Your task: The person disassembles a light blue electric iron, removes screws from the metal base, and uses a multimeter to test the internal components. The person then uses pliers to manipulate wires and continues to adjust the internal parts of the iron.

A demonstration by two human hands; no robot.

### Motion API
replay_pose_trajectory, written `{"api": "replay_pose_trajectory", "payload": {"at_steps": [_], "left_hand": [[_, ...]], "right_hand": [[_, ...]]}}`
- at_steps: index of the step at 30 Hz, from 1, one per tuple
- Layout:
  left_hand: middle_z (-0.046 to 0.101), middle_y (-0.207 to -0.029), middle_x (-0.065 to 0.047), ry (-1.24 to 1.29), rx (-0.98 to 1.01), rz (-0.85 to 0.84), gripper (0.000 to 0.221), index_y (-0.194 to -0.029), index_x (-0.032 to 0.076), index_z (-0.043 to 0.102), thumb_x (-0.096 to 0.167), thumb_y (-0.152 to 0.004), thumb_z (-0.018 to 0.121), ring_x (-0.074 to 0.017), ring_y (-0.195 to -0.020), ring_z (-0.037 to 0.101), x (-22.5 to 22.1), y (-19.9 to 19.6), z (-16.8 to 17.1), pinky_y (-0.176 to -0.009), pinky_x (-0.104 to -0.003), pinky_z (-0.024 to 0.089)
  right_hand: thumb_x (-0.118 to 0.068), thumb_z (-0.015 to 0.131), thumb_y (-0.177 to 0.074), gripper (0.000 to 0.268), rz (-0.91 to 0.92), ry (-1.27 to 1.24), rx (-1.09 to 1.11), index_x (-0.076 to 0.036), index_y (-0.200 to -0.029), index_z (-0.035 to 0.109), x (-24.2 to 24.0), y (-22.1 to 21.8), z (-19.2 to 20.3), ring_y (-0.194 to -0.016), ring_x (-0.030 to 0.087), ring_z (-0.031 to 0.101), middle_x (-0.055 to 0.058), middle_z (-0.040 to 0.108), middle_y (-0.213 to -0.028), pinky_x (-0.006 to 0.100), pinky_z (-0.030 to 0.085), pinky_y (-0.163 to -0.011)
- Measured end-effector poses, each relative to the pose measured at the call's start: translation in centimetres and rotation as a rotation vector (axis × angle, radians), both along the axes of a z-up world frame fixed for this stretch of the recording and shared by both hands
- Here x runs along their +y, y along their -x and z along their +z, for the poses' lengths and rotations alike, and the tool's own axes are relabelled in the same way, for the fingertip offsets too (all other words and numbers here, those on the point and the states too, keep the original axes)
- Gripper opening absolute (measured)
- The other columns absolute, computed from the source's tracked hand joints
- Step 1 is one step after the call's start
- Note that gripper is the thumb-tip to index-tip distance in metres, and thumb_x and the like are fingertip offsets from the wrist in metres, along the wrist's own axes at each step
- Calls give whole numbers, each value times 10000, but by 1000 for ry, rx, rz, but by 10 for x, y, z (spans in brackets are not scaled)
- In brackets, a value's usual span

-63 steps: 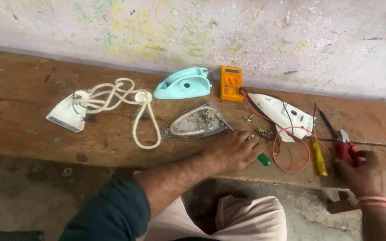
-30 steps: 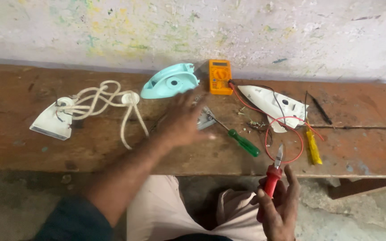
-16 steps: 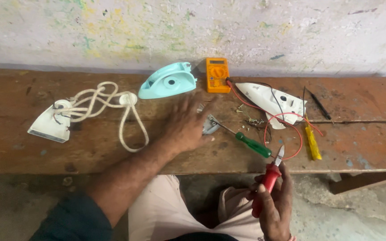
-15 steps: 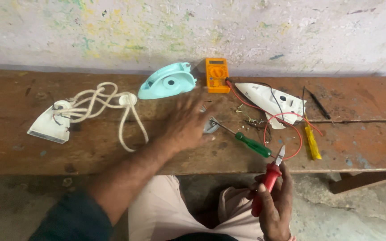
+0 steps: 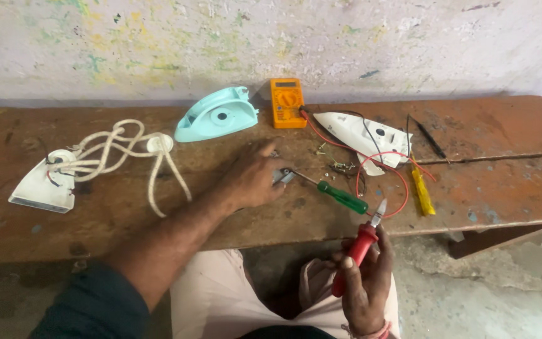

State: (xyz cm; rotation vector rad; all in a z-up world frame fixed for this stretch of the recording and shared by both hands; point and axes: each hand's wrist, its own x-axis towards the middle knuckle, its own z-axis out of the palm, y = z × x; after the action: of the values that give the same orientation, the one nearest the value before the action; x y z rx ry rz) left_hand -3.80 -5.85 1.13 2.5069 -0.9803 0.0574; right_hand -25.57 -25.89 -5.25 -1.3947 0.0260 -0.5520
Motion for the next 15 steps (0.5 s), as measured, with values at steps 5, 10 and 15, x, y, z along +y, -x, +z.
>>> {"api": "replay_pose_trajectory", "payload": {"at_steps": [5, 10, 15], "left_hand": [[383, -1565, -166, -71, 97, 57, 518, -1292, 205, 696, 272, -788, 793, -396, -1417, 373, 1, 1, 2, -1178, -532, 314], [386, -1541, -199, -27, 70, 45, 493, -1269, 197, 709, 281, -792, 799, -423, -1409, 373, 2, 1, 1, -1166, -543, 315], [413, -1527, -217, 37, 1, 18, 512, -1251, 164, 721, 246, -752, 796, -413, -1411, 394, 2, 2, -5, -1188, -545, 292]], "right_hand": [[-67, 603, -956, 696, 38, -9, 68, 2, -1588, 318, -13, 0, 8, -886, 214, 650, 186, 623, -1134, 363, 554, -757], [-192, 595, -986, 632, -221, -230, -197, -56, -1541, 324, -22, 5, 16, -833, 207, 678, 153, 649, -1199, 358, 617, -733], [-111, 612, -958, 573, -48, 89, -10, -16, -1462, 357, -9, -5, 20, -814, 207, 616, 211, 560, -1145, 369, 514, -663]]}}
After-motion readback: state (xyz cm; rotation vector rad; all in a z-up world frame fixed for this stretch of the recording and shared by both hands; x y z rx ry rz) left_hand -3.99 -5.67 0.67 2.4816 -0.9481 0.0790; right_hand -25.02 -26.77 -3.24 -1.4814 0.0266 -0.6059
